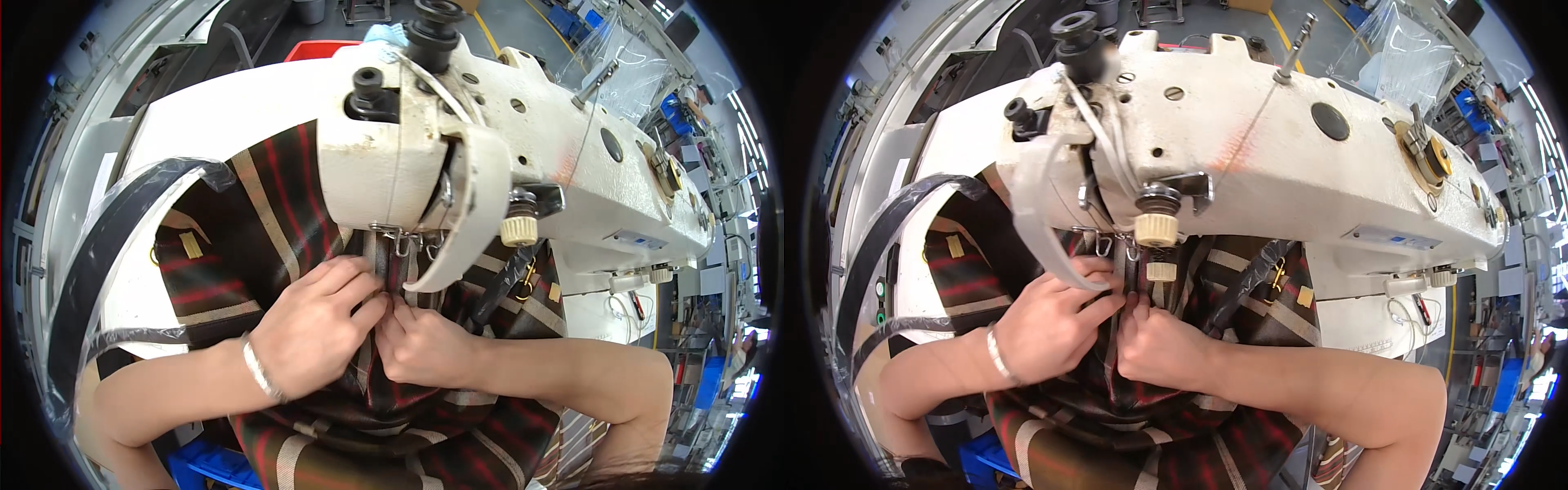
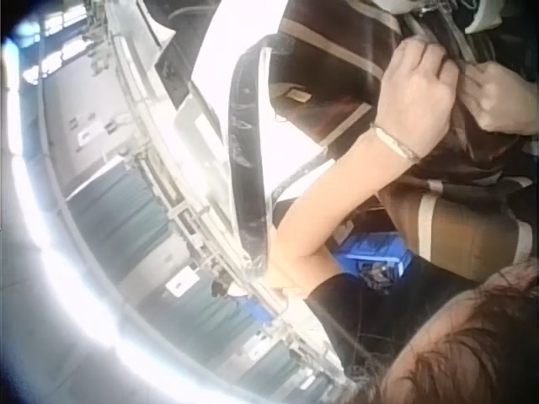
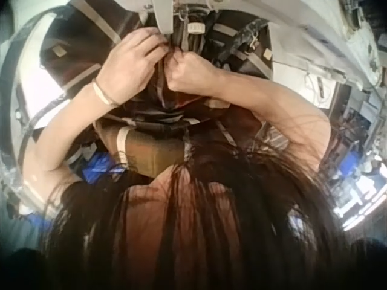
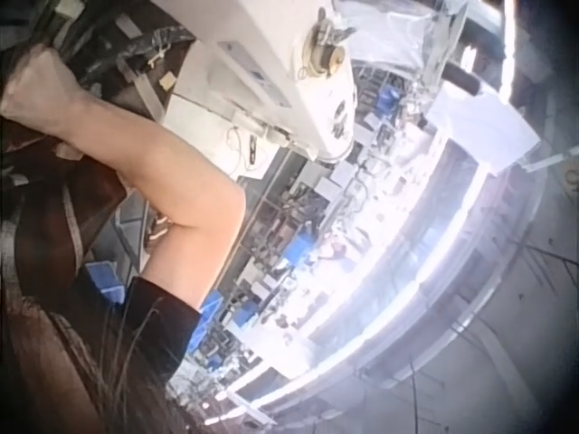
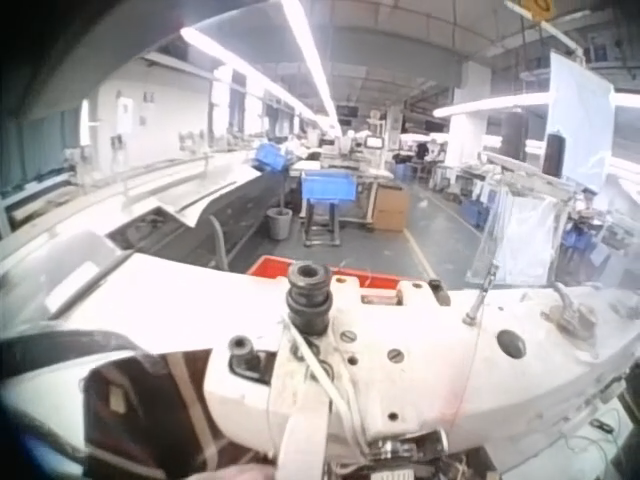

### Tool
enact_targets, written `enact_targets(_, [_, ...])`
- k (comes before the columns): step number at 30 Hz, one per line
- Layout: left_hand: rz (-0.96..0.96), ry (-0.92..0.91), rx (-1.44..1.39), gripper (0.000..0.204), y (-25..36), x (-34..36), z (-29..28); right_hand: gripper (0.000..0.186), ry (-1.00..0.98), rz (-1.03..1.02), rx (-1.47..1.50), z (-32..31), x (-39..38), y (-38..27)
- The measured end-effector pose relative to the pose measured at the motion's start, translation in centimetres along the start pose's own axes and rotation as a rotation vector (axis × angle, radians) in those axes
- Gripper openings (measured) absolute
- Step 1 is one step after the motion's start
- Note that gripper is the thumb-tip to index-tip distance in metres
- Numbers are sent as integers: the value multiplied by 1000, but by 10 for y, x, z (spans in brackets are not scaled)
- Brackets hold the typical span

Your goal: Sew the inner lining of a striped leather bag using a sewing machine.

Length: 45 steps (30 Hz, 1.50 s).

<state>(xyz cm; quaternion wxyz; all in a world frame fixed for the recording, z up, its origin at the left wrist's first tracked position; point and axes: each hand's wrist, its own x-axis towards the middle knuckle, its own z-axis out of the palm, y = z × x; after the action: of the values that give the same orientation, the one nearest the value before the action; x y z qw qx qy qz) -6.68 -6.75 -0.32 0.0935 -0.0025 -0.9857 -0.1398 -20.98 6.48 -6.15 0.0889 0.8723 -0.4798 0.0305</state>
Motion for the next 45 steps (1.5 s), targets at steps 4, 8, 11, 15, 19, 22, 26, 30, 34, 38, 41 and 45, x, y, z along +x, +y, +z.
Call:
enact_targets(4, [144,5,126,39,-20,-18,23,50,64,-81,-85,2,-9,8])
enact_targets(8, [72,23,53,38,-32,-35,33,49,3,-91,-148,0,-5,9])
enact_targets(11, [30,-25,51,42,-31,-30,37,50,-123,-9,-137,-9,-3,2])
enact_targets(15, [19,-53,147,54,-30,-15,40,53,-185,131,70,-20,-7,-4])
enact_targets(19, [33,-2,229,58,-27,-11,40,54,-253,135,61,-25,-11,-5])
enact_targets(22, [5,-73,276,57,-19,-12,40,56,-310,114,96,-30,-17,3])
enact_targets(26, [-52,-146,231,59,-10,-12,38,58,-398,105,202,-35,-25,17])
enact_targets(30, [-32,-190,212,57,-14,-14,36,56,-343,77,66,-33,-21,14])
enact_targets(34, [-1,-154,181,54,-17,-17,40,56,-326,126,42,-35,-17,8])
enact_targets(38, [-5,-129,67,55,-20,-19,42,56,-412,136,165,-36,-16,5])
enact_targets(41, [-10,-107,54,56,-20,-18,41,54,-373,188,259,-34,-18,6])
enact_targets(45, [0,-136,118,58,-18,-15,39,50,-294,221,290,-28,-19,7])
